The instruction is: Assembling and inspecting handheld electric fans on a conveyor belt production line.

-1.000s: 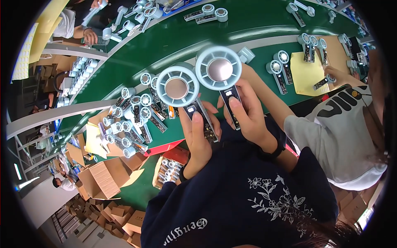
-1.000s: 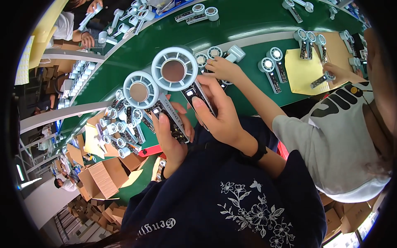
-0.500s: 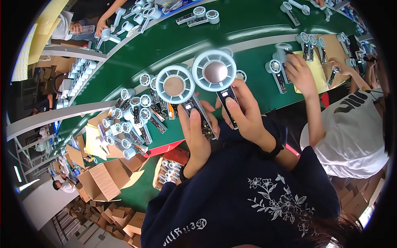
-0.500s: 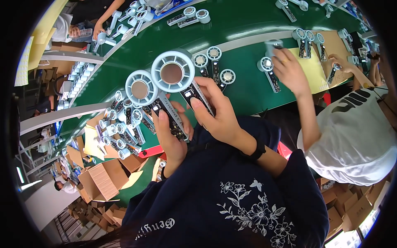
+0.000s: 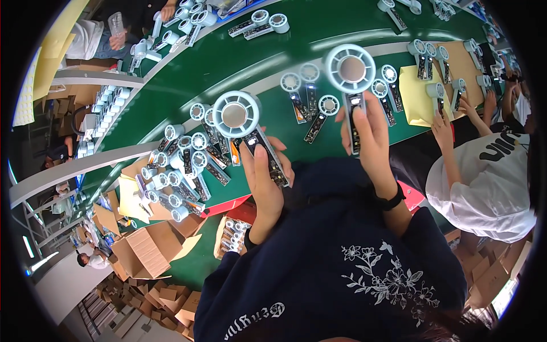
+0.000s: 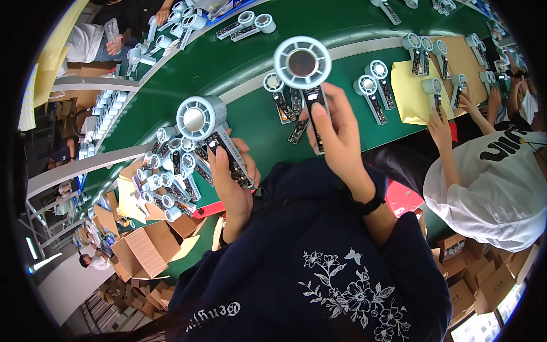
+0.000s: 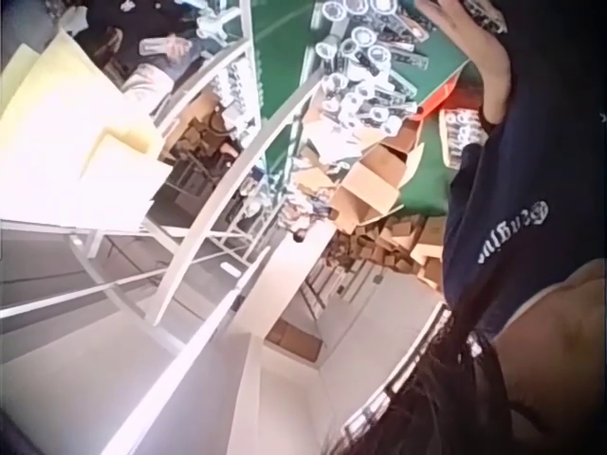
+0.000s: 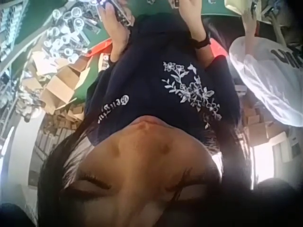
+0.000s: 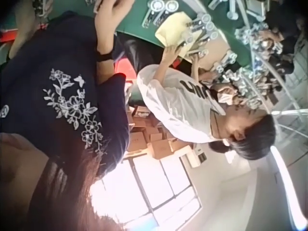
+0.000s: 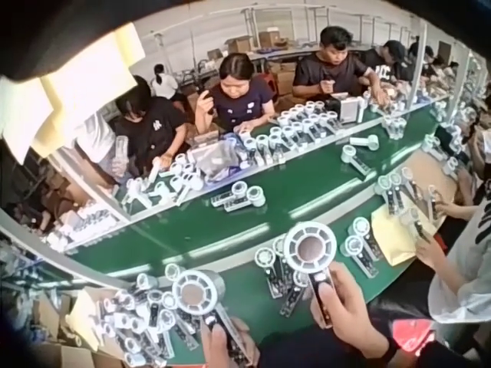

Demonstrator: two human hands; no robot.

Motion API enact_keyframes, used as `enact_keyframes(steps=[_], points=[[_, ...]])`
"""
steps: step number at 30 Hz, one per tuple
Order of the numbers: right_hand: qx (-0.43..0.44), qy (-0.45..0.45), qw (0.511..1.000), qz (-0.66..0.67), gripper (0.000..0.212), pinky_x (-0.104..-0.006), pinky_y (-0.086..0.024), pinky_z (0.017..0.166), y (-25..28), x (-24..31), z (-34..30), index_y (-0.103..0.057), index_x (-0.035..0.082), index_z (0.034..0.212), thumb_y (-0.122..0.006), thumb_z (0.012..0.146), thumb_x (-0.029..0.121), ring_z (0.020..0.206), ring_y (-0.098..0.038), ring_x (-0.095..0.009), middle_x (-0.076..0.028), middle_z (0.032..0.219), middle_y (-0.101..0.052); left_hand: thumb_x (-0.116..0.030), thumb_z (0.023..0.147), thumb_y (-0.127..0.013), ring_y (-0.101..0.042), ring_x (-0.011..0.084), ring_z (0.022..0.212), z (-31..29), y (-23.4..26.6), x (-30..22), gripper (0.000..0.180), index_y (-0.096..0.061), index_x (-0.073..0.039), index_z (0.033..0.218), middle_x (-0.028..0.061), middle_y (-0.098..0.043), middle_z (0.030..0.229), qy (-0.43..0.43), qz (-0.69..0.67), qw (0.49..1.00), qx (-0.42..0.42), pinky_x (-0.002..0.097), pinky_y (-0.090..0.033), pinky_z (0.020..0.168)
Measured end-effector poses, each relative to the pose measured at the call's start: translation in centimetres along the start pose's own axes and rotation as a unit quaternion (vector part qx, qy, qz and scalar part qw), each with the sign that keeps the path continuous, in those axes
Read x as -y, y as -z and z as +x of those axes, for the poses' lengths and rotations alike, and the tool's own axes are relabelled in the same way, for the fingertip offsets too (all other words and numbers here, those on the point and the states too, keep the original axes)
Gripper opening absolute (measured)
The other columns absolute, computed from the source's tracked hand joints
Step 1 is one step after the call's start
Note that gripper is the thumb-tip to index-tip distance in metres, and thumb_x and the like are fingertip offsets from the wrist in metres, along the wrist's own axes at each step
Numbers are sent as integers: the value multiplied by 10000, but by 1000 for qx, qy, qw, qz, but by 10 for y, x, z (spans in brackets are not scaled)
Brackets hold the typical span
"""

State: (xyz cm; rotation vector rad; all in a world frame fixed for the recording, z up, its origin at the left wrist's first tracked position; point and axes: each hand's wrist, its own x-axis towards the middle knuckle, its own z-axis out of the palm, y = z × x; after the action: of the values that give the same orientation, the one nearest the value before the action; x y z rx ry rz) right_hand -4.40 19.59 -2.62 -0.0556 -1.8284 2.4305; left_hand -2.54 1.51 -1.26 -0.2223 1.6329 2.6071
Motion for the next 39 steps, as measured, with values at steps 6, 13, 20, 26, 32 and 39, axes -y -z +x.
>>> enact_keyframes(steps=[6,13,20,26,32,39], points=[[-56,-8,998,-30,291,-187,-348,400,31,-6,6,-418,16,1212,-397,974,182,487,-467,-73,-102,859,-556,-279,971,-388,-454,93,494,16,4,14,371,-338,-28,1240,109,-496,921,46,10,999,-4,213,-359,361],[-120,-94,988,-20,301,-202,-359,400,69,-42,9,-448,27,1194,-433,965,222,487,-478,-78,-82,798,-566,-312,976,-388,-475,99,511,45,-15,63,303,-383,-28,1082,94,-510,888,154,56,984,74,227,-366,360],[-106,-305,946,-16,323,-230,-392,446,152,-90,-9,-517,34,1069,-444,952,327,492,-506,-99,-44,726,-585,-383,966,-394,-501,112,544,58,-47,156,349,-404,-44,1047,83,-526,850,376,99,900,196,248,-392,379],[-127,-361,924,2,333,-228,-402,461,170,-107,-29,-527,53,1044,-417,959,355,512,-524,-106,-46,744,-591,-386,967,-389,-522,130,560,55,-50,210,346,-395,-45,1029,92,-534,853,436,126,873,175,277,-441,430],[-109,-313,942,-49,346,-209,-413,512,163,-139,4,-542,51,1100,-416,964,343,593,-541,-92,-42,813,-599,-383,966,-394,-550,148,625,76,-45,248,354,-388,-40,1054,105,-551,914,378,100,906,162,295,-497,566],[-217,71,893,-388,393,-308,-477,612,172,-189,30,-505,37,1233,-486,929,285,679,-594,-177,-97,827,-618,-284,925,-500,-567,223,1008,106,-44,219,358,-451,-25,1168,110,-563,1067,230,292,853,366,325,-439,878]])
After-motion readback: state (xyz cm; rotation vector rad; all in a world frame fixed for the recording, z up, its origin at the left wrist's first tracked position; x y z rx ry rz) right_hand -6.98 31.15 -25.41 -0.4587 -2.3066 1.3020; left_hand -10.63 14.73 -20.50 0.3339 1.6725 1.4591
